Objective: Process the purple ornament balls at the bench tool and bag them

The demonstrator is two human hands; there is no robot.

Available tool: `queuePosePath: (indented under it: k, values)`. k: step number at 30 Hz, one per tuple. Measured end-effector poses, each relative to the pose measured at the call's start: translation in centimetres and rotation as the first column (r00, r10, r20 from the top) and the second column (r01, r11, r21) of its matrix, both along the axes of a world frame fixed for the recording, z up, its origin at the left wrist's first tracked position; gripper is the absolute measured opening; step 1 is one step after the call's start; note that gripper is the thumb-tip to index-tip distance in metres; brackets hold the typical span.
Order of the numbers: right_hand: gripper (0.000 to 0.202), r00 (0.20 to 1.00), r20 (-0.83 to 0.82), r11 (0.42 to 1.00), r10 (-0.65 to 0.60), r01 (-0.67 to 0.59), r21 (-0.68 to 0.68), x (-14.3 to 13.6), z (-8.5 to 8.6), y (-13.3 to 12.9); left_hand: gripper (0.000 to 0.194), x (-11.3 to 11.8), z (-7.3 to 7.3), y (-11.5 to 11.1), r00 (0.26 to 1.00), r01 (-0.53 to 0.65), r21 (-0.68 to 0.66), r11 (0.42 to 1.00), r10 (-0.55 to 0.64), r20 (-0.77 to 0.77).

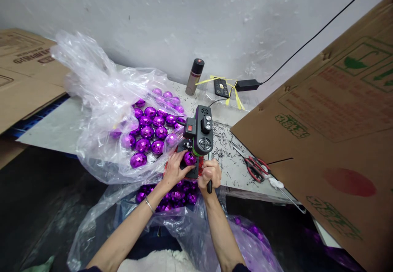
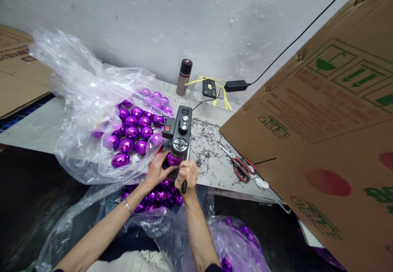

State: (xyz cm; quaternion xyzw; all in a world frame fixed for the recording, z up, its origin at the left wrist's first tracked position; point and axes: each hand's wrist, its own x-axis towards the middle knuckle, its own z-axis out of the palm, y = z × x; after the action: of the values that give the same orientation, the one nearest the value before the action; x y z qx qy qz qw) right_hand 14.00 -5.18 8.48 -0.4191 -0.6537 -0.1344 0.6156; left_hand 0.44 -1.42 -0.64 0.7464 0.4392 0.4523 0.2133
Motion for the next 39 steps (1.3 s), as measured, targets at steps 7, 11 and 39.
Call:
queuePosePath:
  k: [7,11,39]
  values:
    - [0.033,1.0,-0.013,1.0,0.018,-0.018,0.016,-0.1,0.2,0.1,0.058,0.0,0.0,0.0,1.0,0.005,-0.003,1.0,-0.005,0.001]
    - [0.032,0.999,-0.013,0.999,0.033,-0.033,-0.008,0.0,1.0,-0.1,0.057,0.0,0.0,0.0,1.0,0.0,-0.019,1.0,0.0,0.005]
    - [0.034,0.999,-0.051,0.999,0.016,-0.015,0.033,-0.3,-0.3,0.3,0.055,0.0,0.3,-0.1,1.0,0.008,-0.016,1.0,-0.008,-0.005]
